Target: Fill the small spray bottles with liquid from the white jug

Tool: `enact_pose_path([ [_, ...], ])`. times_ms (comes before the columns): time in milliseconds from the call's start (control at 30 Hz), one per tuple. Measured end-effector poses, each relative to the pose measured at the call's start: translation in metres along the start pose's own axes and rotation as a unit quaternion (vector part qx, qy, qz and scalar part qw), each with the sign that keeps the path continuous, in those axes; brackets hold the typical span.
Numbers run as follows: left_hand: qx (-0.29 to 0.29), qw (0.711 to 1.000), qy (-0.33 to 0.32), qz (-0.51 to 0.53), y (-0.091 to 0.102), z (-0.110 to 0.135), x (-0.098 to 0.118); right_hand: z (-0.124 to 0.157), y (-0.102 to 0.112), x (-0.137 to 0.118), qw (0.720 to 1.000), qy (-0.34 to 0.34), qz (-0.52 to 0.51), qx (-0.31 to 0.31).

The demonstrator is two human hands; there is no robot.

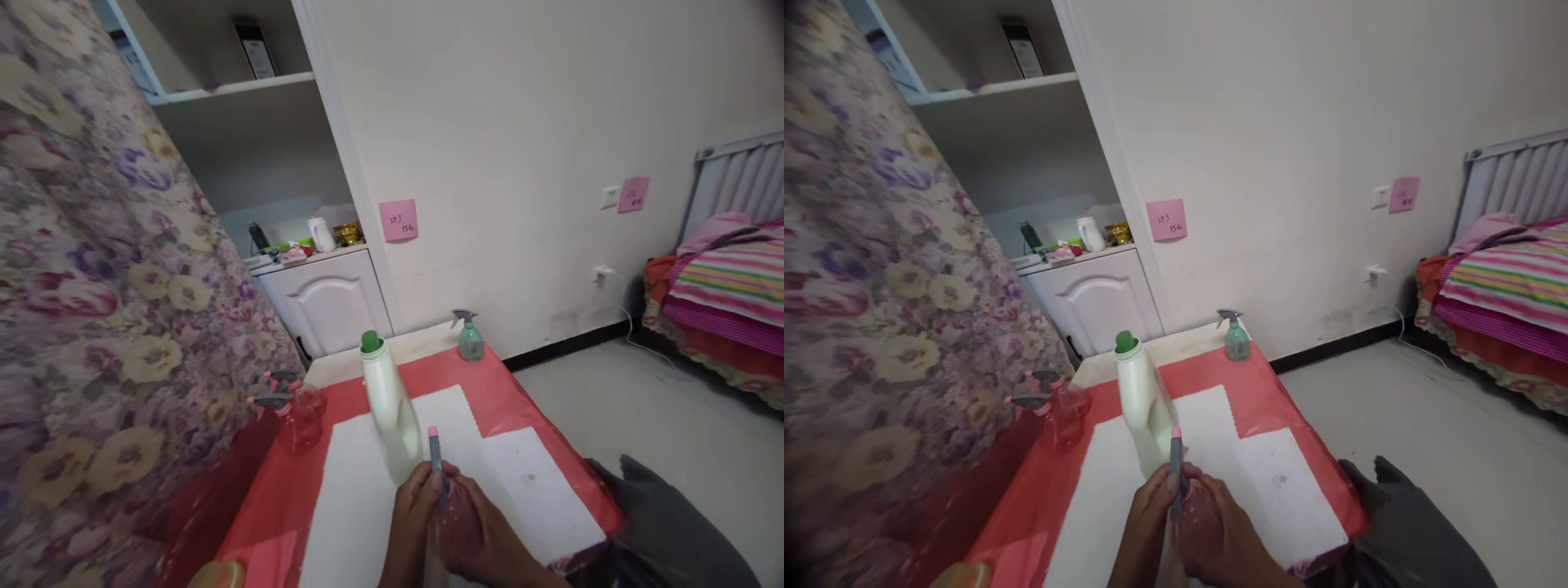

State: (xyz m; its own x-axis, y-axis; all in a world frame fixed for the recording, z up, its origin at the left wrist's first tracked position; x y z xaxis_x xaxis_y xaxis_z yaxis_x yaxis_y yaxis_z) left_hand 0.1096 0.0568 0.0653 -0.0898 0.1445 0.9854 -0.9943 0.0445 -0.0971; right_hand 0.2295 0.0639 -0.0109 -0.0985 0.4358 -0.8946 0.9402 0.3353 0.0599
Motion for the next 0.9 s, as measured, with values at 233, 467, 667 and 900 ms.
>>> enact_pose_path([
  [233,0.008,1.0,0.003,0.01,-0.002,0.004,0.003,0.002,-0.001,0.005,1.0,0.003,0.014,0.002],
  [467,0.026,1.0,-0.005,-0.002,-0.004,0.006,0.002,0.005,-0.002,0.009,1.0,-0.015,0.022,0.005],
  [667,0.049,0.998,-0.02,-0.018,-0.002,0.008,0.002,0.005,0.002,0.004,1.0,-0.02,-0.015,-0.001],
  [900,0.073,0.996,-0.053,-0.02,0.005,0.003,0.006,-0.013,0.009,-0.031,0.995,0.058,0.041,0.07],
])
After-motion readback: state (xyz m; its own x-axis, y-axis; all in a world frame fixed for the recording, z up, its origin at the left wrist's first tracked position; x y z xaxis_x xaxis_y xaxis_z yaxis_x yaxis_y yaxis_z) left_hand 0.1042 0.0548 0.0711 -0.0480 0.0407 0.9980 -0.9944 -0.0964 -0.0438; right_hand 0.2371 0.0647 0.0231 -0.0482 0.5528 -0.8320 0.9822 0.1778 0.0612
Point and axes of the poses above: each hand's wrist, its own z-axis away from the middle knuckle, its own y-axis out of the back of the hand, x = y × z, the point moved 4 cm from there along -z, towards the middle knuckle, and after that the axes turned 7 degrees about y, right-handed, at the moved point
